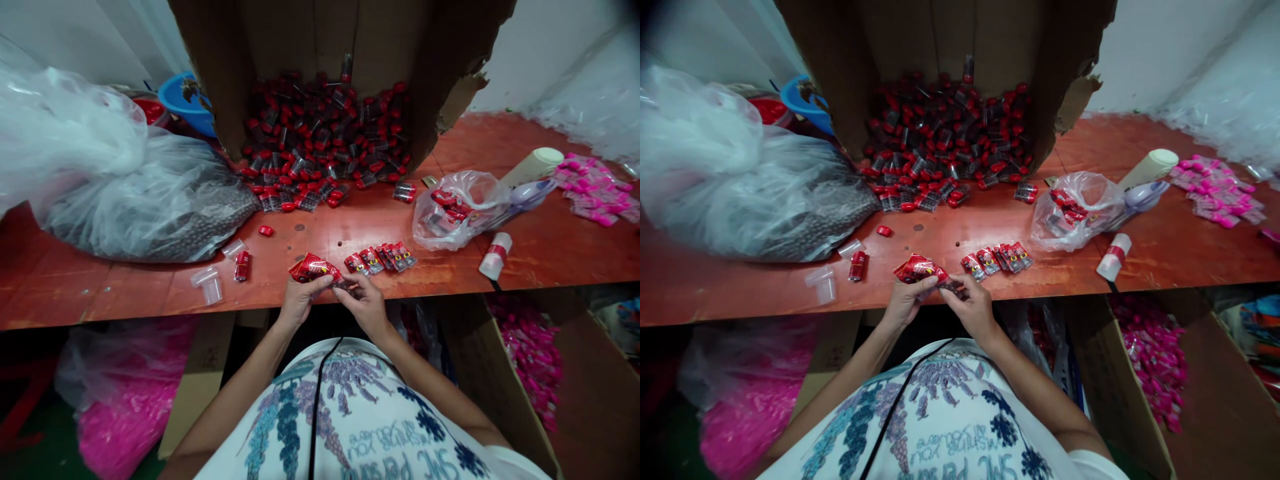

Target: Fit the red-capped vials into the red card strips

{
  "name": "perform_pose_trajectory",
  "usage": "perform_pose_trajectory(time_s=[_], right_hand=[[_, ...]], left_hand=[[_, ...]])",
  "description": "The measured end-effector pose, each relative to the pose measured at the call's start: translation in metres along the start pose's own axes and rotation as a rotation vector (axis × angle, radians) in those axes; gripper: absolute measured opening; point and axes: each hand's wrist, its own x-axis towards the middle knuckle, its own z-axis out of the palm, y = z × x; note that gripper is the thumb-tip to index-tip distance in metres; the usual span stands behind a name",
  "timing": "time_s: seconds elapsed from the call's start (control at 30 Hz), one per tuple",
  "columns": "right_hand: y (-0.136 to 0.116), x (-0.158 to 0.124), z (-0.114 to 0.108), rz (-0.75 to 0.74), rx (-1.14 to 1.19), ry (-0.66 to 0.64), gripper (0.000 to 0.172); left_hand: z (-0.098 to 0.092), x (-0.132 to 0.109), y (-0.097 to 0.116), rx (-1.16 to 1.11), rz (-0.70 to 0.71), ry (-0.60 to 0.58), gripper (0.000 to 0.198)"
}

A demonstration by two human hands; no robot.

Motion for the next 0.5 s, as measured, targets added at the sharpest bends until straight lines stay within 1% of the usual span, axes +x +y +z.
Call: perform_pose_trajectory(time_s=[0.07,0.13,0.23,0.33,0.5], right_hand=[[-0.0012,0.0008,0.0008,0.008,0.013,0.002,0.025],[-0.0018,0.0012,0.0021,-0.002,0.010,0.000,0.024],[-0.0018,0.0013,0.0037,-0.039,-0.018,-0.003,0.026],[-0.0024,0.0015,0.0036,-0.085,-0.071,-0.010,0.032],[-0.0060,0.0021,0.0004,-0.153,-0.131,-0.018,0.037]], left_hand=[[0.0001,0.0005,0.0007,0.017,0.012,-0.003,0.026],[0.0003,0.0018,0.0004,0.004,0.017,-0.006,0.022],[0.0005,0.0051,-0.0023,-0.075,0.010,0.055,0.016],[0.0012,0.0078,-0.0053,-0.132,-0.016,0.119,0.018],[0.0046,0.0072,-0.0064,-0.133,0.026,0.133,0.020]])
